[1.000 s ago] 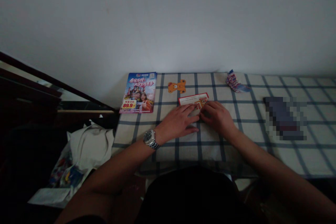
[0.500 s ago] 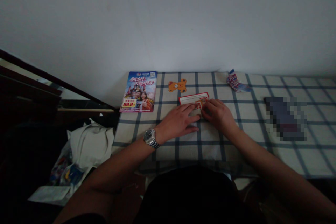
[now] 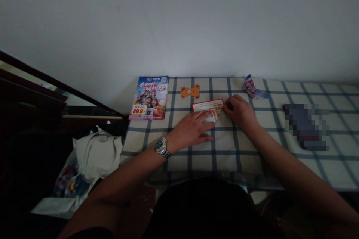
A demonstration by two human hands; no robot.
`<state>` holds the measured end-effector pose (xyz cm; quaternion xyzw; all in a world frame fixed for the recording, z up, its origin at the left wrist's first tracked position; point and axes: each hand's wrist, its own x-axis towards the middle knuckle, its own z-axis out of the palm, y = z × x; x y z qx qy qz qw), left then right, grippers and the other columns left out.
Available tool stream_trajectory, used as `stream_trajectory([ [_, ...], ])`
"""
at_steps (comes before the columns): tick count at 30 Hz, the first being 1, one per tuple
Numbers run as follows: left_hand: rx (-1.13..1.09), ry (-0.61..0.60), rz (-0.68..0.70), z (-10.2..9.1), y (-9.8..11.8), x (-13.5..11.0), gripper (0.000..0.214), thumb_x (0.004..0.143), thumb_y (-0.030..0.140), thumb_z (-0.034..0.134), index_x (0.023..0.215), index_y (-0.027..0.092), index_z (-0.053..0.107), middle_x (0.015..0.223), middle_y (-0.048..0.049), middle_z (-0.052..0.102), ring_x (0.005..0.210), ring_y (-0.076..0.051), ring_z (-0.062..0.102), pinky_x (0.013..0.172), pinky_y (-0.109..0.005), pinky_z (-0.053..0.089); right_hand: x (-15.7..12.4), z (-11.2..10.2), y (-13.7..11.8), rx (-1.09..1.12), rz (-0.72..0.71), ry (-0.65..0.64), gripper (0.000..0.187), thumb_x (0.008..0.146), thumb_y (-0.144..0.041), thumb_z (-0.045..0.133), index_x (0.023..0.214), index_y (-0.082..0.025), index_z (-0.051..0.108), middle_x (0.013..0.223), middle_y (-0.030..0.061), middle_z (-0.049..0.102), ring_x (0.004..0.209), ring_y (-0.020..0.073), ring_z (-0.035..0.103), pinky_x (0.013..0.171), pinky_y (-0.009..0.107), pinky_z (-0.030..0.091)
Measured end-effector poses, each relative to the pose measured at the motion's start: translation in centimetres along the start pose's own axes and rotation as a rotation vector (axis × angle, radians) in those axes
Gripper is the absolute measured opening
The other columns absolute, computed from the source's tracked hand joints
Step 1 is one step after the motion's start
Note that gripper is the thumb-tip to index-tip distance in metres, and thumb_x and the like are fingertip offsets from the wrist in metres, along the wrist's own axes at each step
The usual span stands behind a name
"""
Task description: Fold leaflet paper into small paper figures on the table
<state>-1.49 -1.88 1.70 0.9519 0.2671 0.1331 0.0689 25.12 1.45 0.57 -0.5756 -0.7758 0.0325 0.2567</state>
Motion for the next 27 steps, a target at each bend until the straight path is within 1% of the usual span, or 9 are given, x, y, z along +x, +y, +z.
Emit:
stream_trajectory([
  [6, 0.004, 0.010, 0.003, 0.3, -0.1, 0.0, 0.048, 0.099, 0.056, 0.064, 0.134, 0.023, 0.064, 0.157, -0.0144, 0.048, 0.146, -0.034, 0.045, 0.119, -0.050, 0.046, 0.3, -0.1, 0.8, 0.018, 0.022, 0.018, 0.010, 0.093, -0.021, 0.065, 0.083, -0.020, 0.064, 0.084, 0.0058, 0.062, 0.076, 0.0216, 0.059, 0.068, 0.034, 0.045],
  [8, 0.010, 0.006, 0.002, 0.3, -0.1, 0.0, 0.048, 0.099, 0.057, 0.064, 0.134, 0.023, 0.064, 0.157, -0.0149, 0.048, 0.147, -0.034, 0.045, 0.118, -0.051, 0.046, 0.0, -0.3, 0.7, 0.038, 0.027, 0.051, 0.009, 0.094, -0.022, 0.065, 0.085, -0.020, 0.065, 0.085, 0.0056, 0.062, 0.075, 0.0210, 0.060, 0.069, 0.034, 0.047],
  [10, 0.013, 0.006, 0.003, 0.3, -0.1, 0.0, 0.049, 0.099, 0.057, 0.063, 0.134, 0.023, 0.064, 0.157, -0.0149, 0.048, 0.146, -0.034, 0.045, 0.118, -0.051, 0.047, -0.6, -0.5, 0.2, 0.044, 0.021, 0.069, 0.008, 0.097, -0.025, 0.065, 0.090, -0.020, 0.067, 0.091, 0.0067, 0.064, 0.077, 0.0216, 0.062, 0.069, 0.034, 0.049],
  [12, 0.015, 0.008, 0.005, 0.4, -0.1, 0.0, 0.049, 0.100, 0.057, 0.063, 0.135, 0.023, 0.064, 0.157, -0.0146, 0.048, 0.146, -0.034, 0.045, 0.118, -0.051, 0.047, -1.2, -0.6, -0.6, 0.082, -0.027, 0.027, 0.006, 0.098, -0.026, 0.065, 0.095, -0.021, 0.068, 0.094, 0.0067, 0.066, 0.080, 0.0223, 0.064, 0.071, 0.035, 0.051],
  [15, 0.030, 0.018, 0.008, 0.5, -0.2, -0.1, 0.049, 0.099, 0.057, 0.063, 0.135, 0.023, 0.064, 0.158, -0.0158, 0.048, 0.147, -0.034, 0.045, 0.118, -0.051, 0.046, -1.9, -0.4, -1.8, 0.192, -0.155, -0.075, 0.005, 0.100, -0.026, 0.064, 0.100, -0.023, 0.068, 0.102, 0.0081, 0.068, 0.093, 0.0250, 0.068, 0.082, 0.037, 0.055],
  [18, 0.022, 0.019, 0.008, 0.6, -0.4, -0.1, 0.051, 0.098, 0.058, 0.065, 0.135, 0.023, 0.064, 0.157, -0.0161, 0.049, 0.146, -0.034, 0.047, 0.118, -0.051, 0.047, -2.3, 0.1, -2.2, 0.226, -0.220, -0.122, 0.006, 0.101, -0.025, 0.063, 0.101, -0.023, 0.069, 0.102, 0.0085, 0.070, 0.094, 0.0258, 0.069, 0.083, 0.039, 0.057],
  [21, -0.041, 0.029, -0.006, 0.8, -0.8, 0.0, 0.055, 0.099, 0.055, 0.066, 0.141, 0.022, 0.058, 0.155, -0.0138, 0.053, 0.144, -0.031, 0.050, 0.118, -0.048, 0.048, -2.6, 0.7, -2.0, 0.196, -0.273, -0.110, 0.005, 0.098, -0.024, 0.067, 0.101, -0.023, 0.070, 0.106, 0.0103, 0.071, 0.098, 0.0284, 0.069, 0.087, 0.043, 0.058],
  [24, -0.101, 0.044, -0.036, 1.0, -1.0, 0.1, 0.059, 0.101, 0.047, 0.066, 0.149, 0.018, 0.048, 0.153, -0.0128, 0.056, 0.143, -0.027, 0.052, 0.119, -0.045, 0.048, -2.8, 1.1, -1.6, 0.176, -0.296, -0.090, 0.007, 0.096, -0.025, 0.070, 0.103, -0.023, 0.071, 0.110, 0.0112, 0.071, 0.101, 0.0295, 0.069, 0.089, 0.046, 0.059],
  [27, -0.111, 0.049, -0.051, 1.1, -1.0, 0.1, 0.056, 0.103, 0.042, 0.063, 0.150, 0.016, 0.047, 0.151, -0.0132, 0.058, 0.143, -0.027, 0.053, 0.120, -0.044, 0.047, -2.9, 1.0, -1.6, 0.173, -0.311, -0.088, 0.008, 0.096, -0.027, 0.071, 0.104, -0.024, 0.072, 0.111, 0.0109, 0.072, 0.101, 0.0295, 0.069, 0.089, 0.047, 0.059],
])
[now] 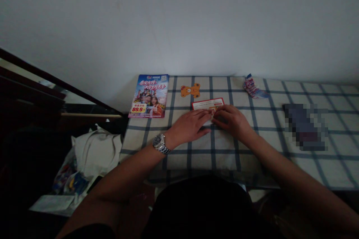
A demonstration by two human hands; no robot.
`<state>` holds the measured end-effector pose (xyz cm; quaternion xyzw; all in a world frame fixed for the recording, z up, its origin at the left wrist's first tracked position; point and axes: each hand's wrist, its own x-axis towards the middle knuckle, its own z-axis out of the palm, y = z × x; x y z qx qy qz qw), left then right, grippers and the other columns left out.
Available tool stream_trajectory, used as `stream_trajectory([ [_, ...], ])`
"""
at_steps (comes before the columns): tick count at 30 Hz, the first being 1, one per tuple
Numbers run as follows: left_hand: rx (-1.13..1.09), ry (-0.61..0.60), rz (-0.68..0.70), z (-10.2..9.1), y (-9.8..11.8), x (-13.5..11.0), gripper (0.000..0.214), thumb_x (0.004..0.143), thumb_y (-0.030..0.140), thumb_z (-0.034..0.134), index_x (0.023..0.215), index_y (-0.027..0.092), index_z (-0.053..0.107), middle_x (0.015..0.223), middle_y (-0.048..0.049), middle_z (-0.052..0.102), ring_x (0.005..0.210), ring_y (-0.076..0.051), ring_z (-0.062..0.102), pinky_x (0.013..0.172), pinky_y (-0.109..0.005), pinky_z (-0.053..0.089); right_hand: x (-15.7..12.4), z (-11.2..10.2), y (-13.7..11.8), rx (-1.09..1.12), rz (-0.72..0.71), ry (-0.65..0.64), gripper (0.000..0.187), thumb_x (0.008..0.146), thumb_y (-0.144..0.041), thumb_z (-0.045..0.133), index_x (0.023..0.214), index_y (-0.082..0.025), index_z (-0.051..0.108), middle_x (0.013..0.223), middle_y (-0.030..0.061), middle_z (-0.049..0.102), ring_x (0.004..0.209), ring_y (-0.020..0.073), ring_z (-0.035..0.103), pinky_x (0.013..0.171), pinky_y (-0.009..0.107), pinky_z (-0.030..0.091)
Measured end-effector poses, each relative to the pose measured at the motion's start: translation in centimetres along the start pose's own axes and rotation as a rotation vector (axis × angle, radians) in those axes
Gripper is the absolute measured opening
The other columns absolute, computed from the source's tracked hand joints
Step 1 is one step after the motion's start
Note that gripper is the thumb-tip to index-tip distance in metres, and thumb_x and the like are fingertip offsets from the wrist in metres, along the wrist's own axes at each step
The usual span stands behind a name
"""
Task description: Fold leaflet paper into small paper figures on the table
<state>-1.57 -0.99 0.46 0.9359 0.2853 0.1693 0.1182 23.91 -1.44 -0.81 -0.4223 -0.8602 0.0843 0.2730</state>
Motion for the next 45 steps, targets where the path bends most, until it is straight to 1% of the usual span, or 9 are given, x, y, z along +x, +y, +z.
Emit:
stream_trajectory([
  [6, 0.009, 0.006, 0.007, 0.0, 0.1, 0.0, 0.052, 0.103, 0.042, 0.063, 0.146, 0.015, 0.050, 0.150, -0.0133, 0.059, 0.142, -0.028, 0.054, 0.119, -0.045, 0.048, 0.0, -0.6, -0.1, 0.007, -0.036, -0.044, 0.011, 0.096, -0.028, 0.073, 0.106, -0.024, 0.071, 0.115, 0.0106, 0.073, 0.104, 0.0297, 0.069, 0.091, 0.047, 0.058],
  [10, 0.003, 0.008, 0.010, 0.1, 0.1, 0.0, 0.053, 0.103, 0.042, 0.064, 0.146, 0.016, 0.049, 0.149, -0.0137, 0.059, 0.141, -0.028, 0.055, 0.118, -0.045, 0.049, -0.1, -1.0, -0.1, 0.048, -0.037, -0.073, 0.020, 0.093, -0.031, 0.077, 0.111, -0.025, 0.072, 0.119, 0.0110, 0.073, 0.109, 0.0311, 0.069, 0.094, 0.048, 0.058],
  [17, 0.010, 0.004, 0.006, 0.1, 0.1, 0.0, 0.052, 0.104, 0.042, 0.062, 0.146, 0.016, 0.050, 0.150, -0.0142, 0.059, 0.142, -0.028, 0.054, 0.119, -0.045, 0.048, 0.0, -0.8, -1.0, 0.023, 0.097, -0.059, 0.013, 0.093, -0.028, 0.074, 0.106, -0.025, 0.073, 0.116, 0.0107, 0.072, 0.107, 0.0313, 0.068, 0.095, 0.050, 0.057],
  [21, 0.002, 0.014, 0.014, 0.1, 0.0, 0.0, 0.053, 0.104, 0.041, 0.061, 0.149, 0.017, 0.048, 0.152, -0.0139, 0.057, 0.143, -0.028, 0.053, 0.119, -0.045, 0.048, -0.3, -0.8, -1.2, 0.062, 0.081, -0.066, 0.019, 0.090, -0.029, 0.078, 0.108, -0.025, 0.073, 0.121, 0.0110, 0.072, 0.111, 0.0319, 0.068, 0.097, 0.051, 0.057],
  [24, 0.019, 0.012, 0.029, 0.1, 0.0, 0.0, 0.049, 0.104, 0.042, 0.062, 0.147, 0.020, 0.051, 0.153, -0.0123, 0.055, 0.143, -0.027, 0.052, 0.119, -0.045, 0.048, -0.4, -0.9, -1.0, 0.128, 0.107, -0.022, 0.012, 0.095, -0.026, 0.071, 0.107, -0.025, 0.072, 0.119, 0.0099, 0.073, 0.111, 0.0294, 0.070, 0.098, 0.048, 0.057],
  [29, 0.050, 0.002, 0.056, -0.4, 0.2, -0.2, 0.047, 0.101, 0.052, 0.064, 0.139, 0.024, 0.061, 0.155, -0.0128, 0.052, 0.144, -0.030, 0.050, 0.117, -0.049, 0.049, -0.3, -0.9, -0.7, 0.143, 0.219, 0.100, 0.004, 0.095, -0.023, 0.069, 0.098, -0.023, 0.071, 0.110, 0.0094, 0.071, 0.100, 0.0264, 0.072, 0.088, 0.043, 0.060],
  [36, 0.068, -0.036, 0.049, -0.6, 0.2, -0.3, 0.046, 0.101, 0.053, 0.062, 0.140, 0.027, 0.063, 0.157, -0.0125, 0.049, 0.144, -0.031, 0.049, 0.117, -0.050, 0.049, 0.1, -0.2, -1.0, 0.059, 0.202, 0.096, 0.005, 0.094, -0.021, 0.066, 0.095, -0.023, 0.070, 0.108, 0.0102, 0.069, 0.096, 0.0269, 0.069, 0.086, 0.043, 0.059],
  [40, 0.064, -0.027, 0.052, -0.6, 0.2, -0.3, 0.046, 0.101, 0.051, 0.065, 0.140, 0.028, 0.063, 0.157, -0.0111, 0.049, 0.145, -0.030, 0.048, 0.117, -0.050, 0.049, 0.8, -0.7, 0.1, -0.040, 0.237, 0.102, 0.006, 0.094, -0.021, 0.064, 0.092, -0.023, 0.069, 0.098, 0.0099, 0.069, 0.093, 0.0281, 0.067, 0.082, 0.042, 0.056],
  [45, 0.061, -0.015, 0.055, -0.7, 0.3, -0.3, 0.046, 0.100, 0.052, 0.064, 0.140, 0.027, 0.063, 0.158, -0.0109, 0.050, 0.144, -0.031, 0.049, 0.117, -0.051, 0.049, 1.9, -1.4, 2.2, -0.070, 0.340, 0.110, 0.010, 0.092, -0.024, 0.065, 0.083, -0.022, 0.066, 0.090, 0.0072, 0.065, 0.077, 0.0226, 0.062, 0.067, 0.036, 0.049],
])
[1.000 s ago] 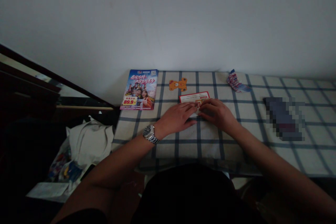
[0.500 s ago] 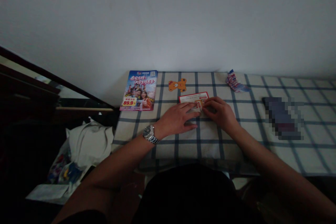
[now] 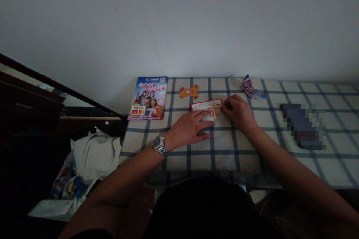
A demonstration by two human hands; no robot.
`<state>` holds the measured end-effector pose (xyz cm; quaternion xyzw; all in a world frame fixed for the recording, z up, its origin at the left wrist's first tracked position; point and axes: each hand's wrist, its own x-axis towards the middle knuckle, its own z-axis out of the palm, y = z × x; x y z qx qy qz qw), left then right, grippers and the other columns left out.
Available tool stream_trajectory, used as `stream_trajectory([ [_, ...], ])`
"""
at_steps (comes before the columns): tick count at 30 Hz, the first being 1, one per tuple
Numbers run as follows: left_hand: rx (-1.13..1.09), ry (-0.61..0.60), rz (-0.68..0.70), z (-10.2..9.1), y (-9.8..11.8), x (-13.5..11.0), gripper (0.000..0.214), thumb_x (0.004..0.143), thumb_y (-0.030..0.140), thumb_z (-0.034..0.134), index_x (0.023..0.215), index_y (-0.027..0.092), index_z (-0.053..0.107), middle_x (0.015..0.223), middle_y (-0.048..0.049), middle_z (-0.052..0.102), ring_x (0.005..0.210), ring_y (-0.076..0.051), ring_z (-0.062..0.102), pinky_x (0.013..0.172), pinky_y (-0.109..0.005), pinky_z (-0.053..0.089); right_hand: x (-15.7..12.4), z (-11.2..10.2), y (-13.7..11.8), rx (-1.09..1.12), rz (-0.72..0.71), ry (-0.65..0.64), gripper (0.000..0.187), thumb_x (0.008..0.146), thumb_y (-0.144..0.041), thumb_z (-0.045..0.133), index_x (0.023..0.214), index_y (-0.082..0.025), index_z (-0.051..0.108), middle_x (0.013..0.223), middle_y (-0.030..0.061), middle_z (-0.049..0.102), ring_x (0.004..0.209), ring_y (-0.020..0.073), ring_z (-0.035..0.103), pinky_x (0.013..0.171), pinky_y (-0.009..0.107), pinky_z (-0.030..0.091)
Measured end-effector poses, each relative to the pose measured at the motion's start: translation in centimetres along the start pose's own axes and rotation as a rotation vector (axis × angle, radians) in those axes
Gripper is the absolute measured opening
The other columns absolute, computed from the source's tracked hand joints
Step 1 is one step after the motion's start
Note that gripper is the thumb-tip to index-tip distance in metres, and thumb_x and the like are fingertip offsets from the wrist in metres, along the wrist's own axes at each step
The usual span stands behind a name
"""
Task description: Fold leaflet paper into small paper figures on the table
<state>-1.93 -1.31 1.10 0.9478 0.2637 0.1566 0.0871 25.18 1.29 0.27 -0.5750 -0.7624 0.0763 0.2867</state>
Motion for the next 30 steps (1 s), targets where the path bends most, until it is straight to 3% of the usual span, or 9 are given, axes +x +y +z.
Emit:
stream_trajectory([
  [10, 0.000, -0.014, -0.011, 0.1, 0.1, -0.1, 0.049, 0.100, 0.054, 0.064, 0.141, 0.027, 0.062, 0.158, -0.0116, 0.048, 0.145, -0.031, 0.048, 0.117, -0.050, 0.049, -0.4, -0.4, -0.1, -0.004, -0.009, 0.050, 0.009, 0.095, -0.025, 0.063, 0.087, -0.022, 0.067, 0.091, 0.0070, 0.064, 0.074, 0.0209, 0.061, 0.066, 0.035, 0.050],
  [14, -0.006, -0.018, -0.010, 0.1, 0.0, 0.0, 0.049, 0.100, 0.054, 0.064, 0.141, 0.028, 0.062, 0.160, -0.0113, 0.048, 0.146, -0.031, 0.047, 0.117, -0.051, 0.048, -1.2, -0.2, -0.7, 0.012, -0.079, 0.016, 0.007, 0.096, -0.025, 0.062, 0.093, -0.022, 0.069, 0.103, 0.0100, 0.068, 0.089, 0.0254, 0.066, 0.076, 0.039, 0.054],
  [26, 0.010, 0.006, -0.003, 0.2, 0.1, -0.1, 0.049, 0.100, 0.055, 0.064, 0.140, 0.026, 0.063, 0.157, -0.0124, 0.049, 0.145, -0.032, 0.047, 0.116, -0.050, 0.050, 0.8, 0.2, 0.7, -0.024, 0.022, 0.054, 0.017, 0.093, -0.029, 0.066, 0.079, -0.021, 0.064, 0.084, 0.0061, 0.063, 0.071, 0.0208, 0.060, 0.064, 0.035, 0.047],
  [30, 0.008, 0.001, -0.011, 0.1, 0.2, 0.0, 0.049, 0.099, 0.054, 0.065, 0.140, 0.027, 0.062, 0.157, -0.0117, 0.049, 0.145, -0.032, 0.047, 0.116, -0.050, 0.049, 0.0, -0.2, 0.0, -0.011, -0.014, 0.061, 0.015, 0.099, -0.032, 0.062, 0.092, -0.021, 0.070, 0.095, 0.0091, 0.069, 0.078, 0.0229, 0.065, 0.070, 0.038, 0.054],
])
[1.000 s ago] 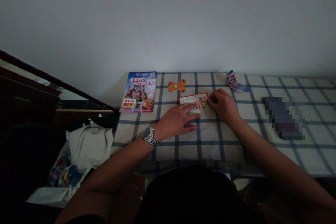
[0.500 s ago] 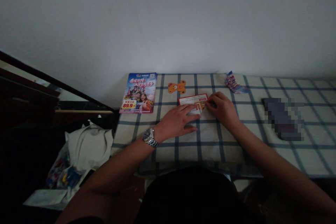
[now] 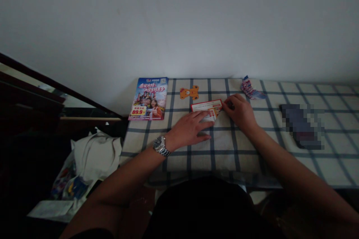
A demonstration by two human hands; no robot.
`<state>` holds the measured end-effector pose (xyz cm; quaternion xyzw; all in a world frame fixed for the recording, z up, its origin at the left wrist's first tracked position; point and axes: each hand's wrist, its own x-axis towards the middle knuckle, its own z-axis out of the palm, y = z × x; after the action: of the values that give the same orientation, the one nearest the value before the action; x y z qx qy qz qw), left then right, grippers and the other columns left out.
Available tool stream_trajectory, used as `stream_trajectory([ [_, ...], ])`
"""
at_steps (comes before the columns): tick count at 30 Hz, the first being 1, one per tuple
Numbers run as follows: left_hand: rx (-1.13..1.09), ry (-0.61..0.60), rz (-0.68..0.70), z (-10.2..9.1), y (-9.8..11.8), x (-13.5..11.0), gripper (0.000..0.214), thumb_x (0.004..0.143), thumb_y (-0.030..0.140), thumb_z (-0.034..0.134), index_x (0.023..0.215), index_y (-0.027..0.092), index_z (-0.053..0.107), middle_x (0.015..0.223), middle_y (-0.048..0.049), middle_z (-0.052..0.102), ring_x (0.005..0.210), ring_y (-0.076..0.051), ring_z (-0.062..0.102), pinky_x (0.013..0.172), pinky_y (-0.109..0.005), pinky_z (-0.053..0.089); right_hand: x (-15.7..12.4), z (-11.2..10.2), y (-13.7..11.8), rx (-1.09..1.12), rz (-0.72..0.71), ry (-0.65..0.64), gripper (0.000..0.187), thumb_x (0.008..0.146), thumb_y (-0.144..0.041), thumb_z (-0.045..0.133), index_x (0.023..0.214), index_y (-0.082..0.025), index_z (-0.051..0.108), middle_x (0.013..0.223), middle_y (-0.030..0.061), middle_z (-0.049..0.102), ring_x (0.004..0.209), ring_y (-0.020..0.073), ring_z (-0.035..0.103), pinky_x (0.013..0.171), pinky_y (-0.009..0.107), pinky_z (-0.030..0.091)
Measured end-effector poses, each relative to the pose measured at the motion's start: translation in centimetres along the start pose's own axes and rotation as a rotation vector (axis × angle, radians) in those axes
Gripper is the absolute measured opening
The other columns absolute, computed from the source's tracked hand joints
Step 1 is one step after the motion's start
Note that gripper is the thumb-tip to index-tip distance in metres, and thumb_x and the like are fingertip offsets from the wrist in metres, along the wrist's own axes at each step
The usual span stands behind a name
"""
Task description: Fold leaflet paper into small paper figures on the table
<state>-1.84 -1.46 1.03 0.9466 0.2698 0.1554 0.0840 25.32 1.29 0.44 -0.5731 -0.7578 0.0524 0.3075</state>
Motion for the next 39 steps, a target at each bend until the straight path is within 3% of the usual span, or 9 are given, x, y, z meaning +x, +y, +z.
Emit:
stream_trajectory([
  [4, 0.006, -0.025, -0.010, -0.1, 0.1, 0.1, 0.049, 0.099, 0.053, 0.066, 0.141, 0.028, 0.062, 0.157, -0.0108, 0.050, 0.145, -0.031, 0.047, 0.117, -0.049, 0.048, -1.4, -0.2, -1.3, 0.053, -0.257, -0.095, 0.023, 0.103, -0.028, 0.058, 0.121, -0.021, 0.072, 0.125, 0.0141, 0.073, 0.116, 0.0291, 0.070, 0.100, 0.047, 0.058],
  [6, 0.014, -0.018, -0.011, 0.0, 0.1, 0.2, 0.049, 0.099, 0.053, 0.066, 0.140, 0.027, 0.062, 0.156, -0.0115, 0.050, 0.144, -0.032, 0.048, 0.117, -0.050, 0.048, -2.2, 0.0, -1.7, 0.052, -0.346, -0.136, 0.028, 0.104, -0.025, 0.057, 0.129, -0.021, 0.070, 0.134, 0.0143, 0.072, 0.122, 0.0292, 0.069, 0.104, 0.048, 0.058],
  [10, 0.014, 0.004, 0.011, 0.1, -0.1, 0.2, 0.049, 0.100, 0.052, 0.066, 0.142, 0.028, 0.061, 0.157, -0.0119, 0.049, 0.145, -0.031, 0.047, 0.118, -0.049, 0.048, -3.5, 0.7, -1.3, 0.029, -0.388, -0.159, 0.033, 0.105, -0.025, 0.057, 0.135, -0.017, 0.069, 0.142, 0.0157, 0.069, 0.132, 0.0303, 0.066, 0.110, 0.048, 0.058],
  [19, 0.025, -0.007, 0.021, 0.0, -0.2, 0.2, 0.048, 0.101, 0.052, 0.065, 0.143, 0.029, 0.060, 0.157, -0.0111, 0.048, 0.144, -0.030, 0.048, 0.115, -0.048, 0.049, -4.4, 0.3, -0.8, -0.103, -0.397, -0.249, 0.050, 0.107, -0.033, 0.056, 0.154, -0.020, 0.055, 0.159, 0.0120, 0.056, 0.148, 0.0304, 0.052, 0.124, 0.054, 0.045],
  [26, 0.032, -0.010, 0.008, 0.2, -0.2, 0.1, 0.047, 0.101, 0.054, 0.063, 0.140, 0.028, 0.062, 0.158, -0.0122, 0.047, 0.144, -0.031, 0.048, 0.116, -0.049, 0.049, -4.8, -1.0, -0.6, -0.224, -0.342, -0.382, 0.063, 0.110, -0.044, 0.045, 0.168, -0.026, 0.029, 0.172, 0.0071, 0.035, 0.158, 0.0274, 0.037, 0.128, 0.054, 0.036],
  [31, 0.037, -0.015, 0.012, 0.3, -0.3, 0.1, 0.048, 0.101, 0.055, 0.061, 0.141, 0.028, 0.062, 0.156, -0.0125, 0.048, 0.143, -0.032, 0.048, 0.115, -0.049, 0.049, -5.2, -1.0, 0.1, -0.252, -0.278, -0.355, 0.061, 0.112, -0.038, 0.038, 0.170, -0.028, 0.023, 0.171, 0.0041, 0.036, 0.159, 0.0273, 0.034, 0.129, 0.054, 0.034],
  [39, 0.029, -0.020, 0.002, 0.3, -0.2, 0.0, 0.049, 0.101, 0.055, 0.062, 0.143, 0.029, 0.061, 0.157, -0.0126, 0.047, 0.144, -0.032, 0.048, 0.115, -0.049, 0.049, -4.8, -0.7, 0.9, -0.235, -0.187, -0.272, 0.058, 0.112, -0.031, 0.030, 0.169, -0.019, 0.026, 0.174, 0.0090, 0.032, 0.158, 0.0273, 0.036, 0.129, 0.052, 0.037],
])
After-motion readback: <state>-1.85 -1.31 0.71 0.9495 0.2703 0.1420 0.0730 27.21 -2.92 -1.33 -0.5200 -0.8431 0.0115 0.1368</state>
